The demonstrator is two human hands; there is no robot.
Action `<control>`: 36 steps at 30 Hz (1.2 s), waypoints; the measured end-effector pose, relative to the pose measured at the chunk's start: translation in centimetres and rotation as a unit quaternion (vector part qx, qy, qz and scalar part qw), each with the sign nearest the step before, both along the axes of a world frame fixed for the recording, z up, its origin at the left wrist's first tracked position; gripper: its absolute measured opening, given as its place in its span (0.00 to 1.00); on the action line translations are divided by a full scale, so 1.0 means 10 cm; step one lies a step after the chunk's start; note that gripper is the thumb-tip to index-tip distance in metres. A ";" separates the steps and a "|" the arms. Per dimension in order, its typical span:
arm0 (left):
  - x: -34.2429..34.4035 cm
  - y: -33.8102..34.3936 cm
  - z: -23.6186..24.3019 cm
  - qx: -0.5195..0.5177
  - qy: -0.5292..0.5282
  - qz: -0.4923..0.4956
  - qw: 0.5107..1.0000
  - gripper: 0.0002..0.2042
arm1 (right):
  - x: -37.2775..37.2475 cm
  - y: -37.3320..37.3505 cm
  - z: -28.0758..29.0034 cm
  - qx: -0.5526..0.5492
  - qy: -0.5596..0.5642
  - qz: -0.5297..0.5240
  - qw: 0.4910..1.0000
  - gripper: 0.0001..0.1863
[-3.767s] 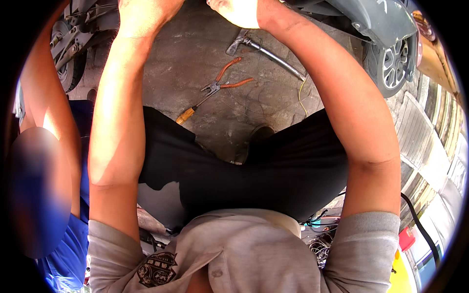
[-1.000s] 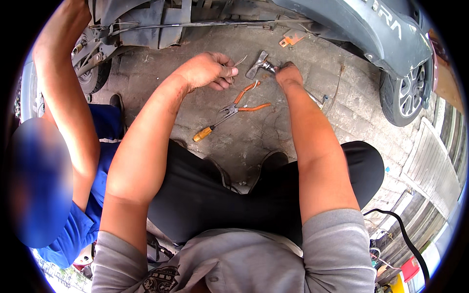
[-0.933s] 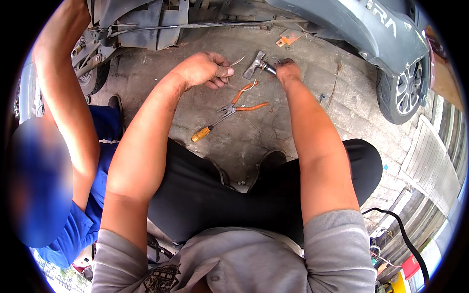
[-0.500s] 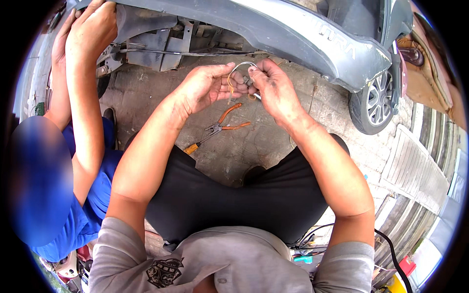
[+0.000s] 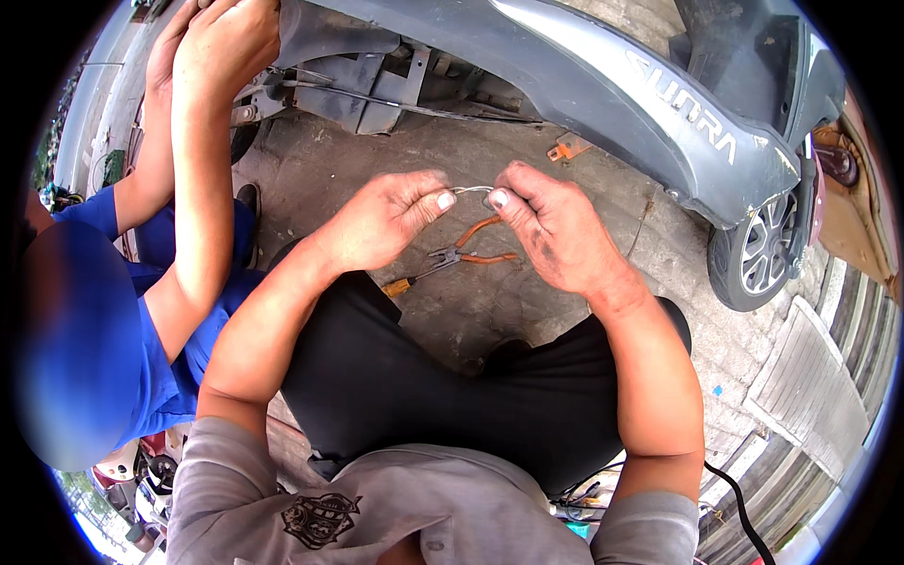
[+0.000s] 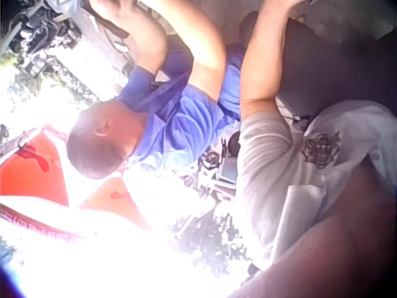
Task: The person manipulates wires and electrical components on a motorcycle, using pliers to strip and connect wires and a screwdriver to work on a small circular part.
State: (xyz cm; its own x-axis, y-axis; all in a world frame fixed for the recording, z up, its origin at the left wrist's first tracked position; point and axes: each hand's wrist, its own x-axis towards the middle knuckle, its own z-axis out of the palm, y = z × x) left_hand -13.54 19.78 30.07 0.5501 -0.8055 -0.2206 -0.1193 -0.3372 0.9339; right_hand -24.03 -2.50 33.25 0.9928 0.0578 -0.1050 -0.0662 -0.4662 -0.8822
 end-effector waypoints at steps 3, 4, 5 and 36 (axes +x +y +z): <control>0.11 0.13 0.06 0.114 -0.180 -0.062 0.975 0.12 | -0.02 0.02 -0.05 0.055 0.070 0.044 0.995 0.11; 0.19 0.10 0.01 0.062 -0.241 -0.039 0.968 0.12 | 0.00 -0.03 -0.03 0.140 0.113 0.049 0.982 0.10; 0.28 0.06 -0.05 0.010 -0.304 -0.018 0.953 0.12 | 0.04 -0.11 0.01 0.223 0.154 0.053 0.961 0.10; 0.82 -0.34 -0.27 -0.263 0.490 0.315 0.769 0.10 | 0.41 0.68 -0.34 0.199 -0.048 -0.089 0.975 0.12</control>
State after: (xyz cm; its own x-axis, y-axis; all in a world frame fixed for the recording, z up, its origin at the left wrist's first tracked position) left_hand -5.35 16.39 27.34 0.6445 -0.5675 -0.5124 0.7615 0.4154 0.4976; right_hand -19.90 4.31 29.86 0.9950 -0.0981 -0.0161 -0.0235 -0.0745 -0.9969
